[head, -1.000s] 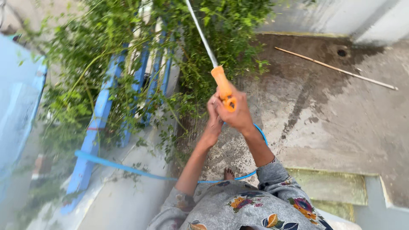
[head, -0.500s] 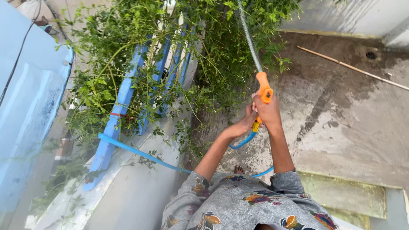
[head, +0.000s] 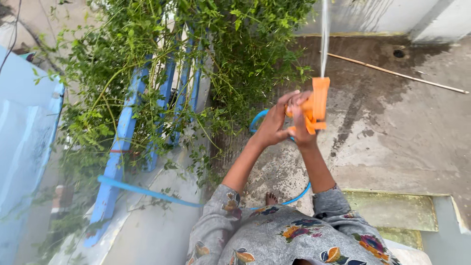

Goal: The person waters climbing plants on a rooftop using a handheld spray nozzle attached to a blue hose, moving the spray across the foliage and occasionally touching the vines.

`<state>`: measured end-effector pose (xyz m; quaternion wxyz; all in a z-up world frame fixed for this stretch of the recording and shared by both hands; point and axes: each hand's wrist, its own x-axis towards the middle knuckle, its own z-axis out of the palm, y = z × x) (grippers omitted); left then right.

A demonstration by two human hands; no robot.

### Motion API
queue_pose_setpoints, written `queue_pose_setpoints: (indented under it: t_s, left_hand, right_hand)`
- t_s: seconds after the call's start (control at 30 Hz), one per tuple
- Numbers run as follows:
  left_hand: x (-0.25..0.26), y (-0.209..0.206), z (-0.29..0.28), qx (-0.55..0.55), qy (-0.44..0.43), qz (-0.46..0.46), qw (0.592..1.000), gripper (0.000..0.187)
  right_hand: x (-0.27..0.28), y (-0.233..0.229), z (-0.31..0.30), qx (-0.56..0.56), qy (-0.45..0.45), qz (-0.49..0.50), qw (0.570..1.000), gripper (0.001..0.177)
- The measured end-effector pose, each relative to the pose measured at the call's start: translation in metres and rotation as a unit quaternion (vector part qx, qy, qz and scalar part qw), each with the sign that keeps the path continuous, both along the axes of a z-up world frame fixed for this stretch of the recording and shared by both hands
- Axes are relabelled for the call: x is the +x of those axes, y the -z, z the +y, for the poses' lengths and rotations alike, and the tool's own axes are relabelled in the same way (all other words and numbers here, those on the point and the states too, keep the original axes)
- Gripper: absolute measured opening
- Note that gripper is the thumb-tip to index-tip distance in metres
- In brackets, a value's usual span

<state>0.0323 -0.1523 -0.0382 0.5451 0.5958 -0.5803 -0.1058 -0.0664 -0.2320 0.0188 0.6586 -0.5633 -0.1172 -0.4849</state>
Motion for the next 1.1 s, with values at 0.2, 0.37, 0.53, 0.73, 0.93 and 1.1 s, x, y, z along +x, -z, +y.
queue_pose_setpoints:
  t_s: [0.2,0.37,0.53,0.73,0.93,1.1]
  left_hand:
    - [-0.047,0.022,-0.007,-0.057,-0.157,0.195,0.967,0.108]
    - [-0.059,-0.01,-0.004,-0.149,-0.193,0.136,0.96,0.111]
    - [-0.047,-0.046,-0.012,-0.078,-0.13,-0.013,0.988,0.114]
    - [-0.054,-0.042,-0.022,-0.033,-0.004,0.045,0.998,0.111]
    - [-0.081,-0.021,-0.019,-0.091,-0.062,0.139,0.984,0.113]
    - [-0.074,-0.046,-0.021,-0.078,-0.039,0.006,0.996,0.108]
  right_hand:
    - [0.024,-0.008,-0.007,-0.049,0.126,0.427,0.894,0.02]
    - [-0.012,-0.06,0.001,-0.15,0.027,0.283,0.947,0.015]
    - [-0.036,-0.049,0.006,-0.046,-0.024,0.039,0.998,0.023]
    - [-0.033,-0.016,-0.005,0.137,0.13,0.045,0.981,0.016]
    - [-0.046,-0.032,-0.015,-0.062,0.161,0.285,0.943,0.013]
    - [-0.061,-0.022,-0.028,0.037,-0.016,0.07,0.997,0.019]
